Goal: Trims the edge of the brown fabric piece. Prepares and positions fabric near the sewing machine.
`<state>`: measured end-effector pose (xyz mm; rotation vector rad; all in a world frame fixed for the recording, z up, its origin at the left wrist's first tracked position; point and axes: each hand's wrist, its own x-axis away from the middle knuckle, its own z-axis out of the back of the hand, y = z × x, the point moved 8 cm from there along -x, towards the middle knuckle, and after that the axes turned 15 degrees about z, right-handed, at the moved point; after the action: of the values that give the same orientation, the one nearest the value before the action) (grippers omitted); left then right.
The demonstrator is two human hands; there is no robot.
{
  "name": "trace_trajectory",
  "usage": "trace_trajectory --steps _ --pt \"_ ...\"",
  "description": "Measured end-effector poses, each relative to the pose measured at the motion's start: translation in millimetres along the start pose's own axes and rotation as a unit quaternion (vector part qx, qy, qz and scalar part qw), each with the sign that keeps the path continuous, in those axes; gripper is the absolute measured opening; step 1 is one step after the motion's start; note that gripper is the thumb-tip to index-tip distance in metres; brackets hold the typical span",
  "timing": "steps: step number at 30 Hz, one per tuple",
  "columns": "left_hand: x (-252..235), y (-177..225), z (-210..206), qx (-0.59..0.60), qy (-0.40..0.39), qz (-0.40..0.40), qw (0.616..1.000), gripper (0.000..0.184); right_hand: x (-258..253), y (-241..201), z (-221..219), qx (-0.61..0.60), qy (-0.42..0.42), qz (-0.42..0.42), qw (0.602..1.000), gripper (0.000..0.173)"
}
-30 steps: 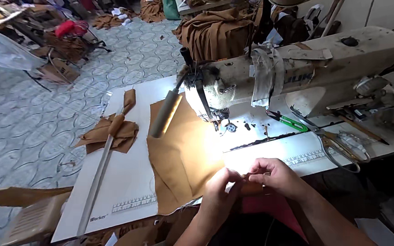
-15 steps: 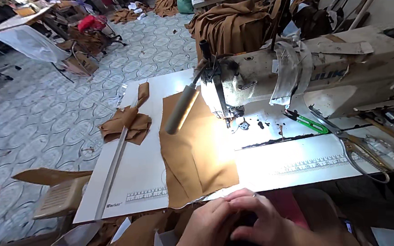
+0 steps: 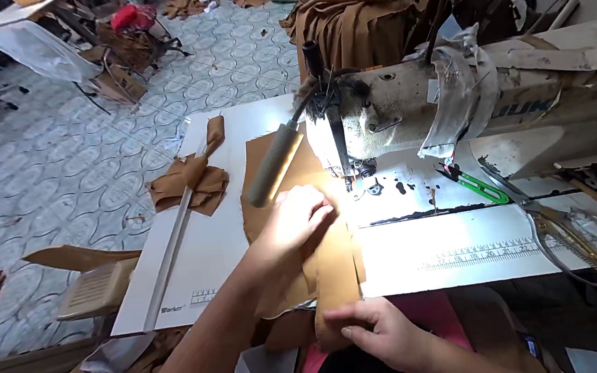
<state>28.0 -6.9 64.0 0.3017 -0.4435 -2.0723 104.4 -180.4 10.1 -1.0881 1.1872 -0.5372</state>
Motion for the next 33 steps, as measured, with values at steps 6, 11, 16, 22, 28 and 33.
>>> trace_trajectory --steps 6,11,16,22,28,33 --pt "-14 9 -18 -0.089 -0.172 0.100 0.976 0.056 -1 13 7 -0.152 0.054 -0.093 0.983 0.039" --pt "1 0 -32 -0.104 -0.242 0.107 0.959 0.029 2 13 3 -0.164 0.035 -0.106 0.980 0.038" --pt "-15 6 -12 0.068 -0.097 0.015 0.993 0.030 0 11 2 -0.182 0.028 -0.096 0.978 0.040" --pt "-35 0 -30 0.087 -0.006 0.061 0.994 0.023 -1 14 -2 -0.222 0.015 -0.119 0.968 0.042" --pt "-30 0 -35 0.094 0.030 0.028 0.995 0.019 3 17 -3 -0.236 0.010 -0.126 0.964 0.043" --pt "-29 -1 -36 0.091 0.039 0.022 0.995 0.019 6 18 -4 -0.254 0.018 -0.140 0.957 0.044"
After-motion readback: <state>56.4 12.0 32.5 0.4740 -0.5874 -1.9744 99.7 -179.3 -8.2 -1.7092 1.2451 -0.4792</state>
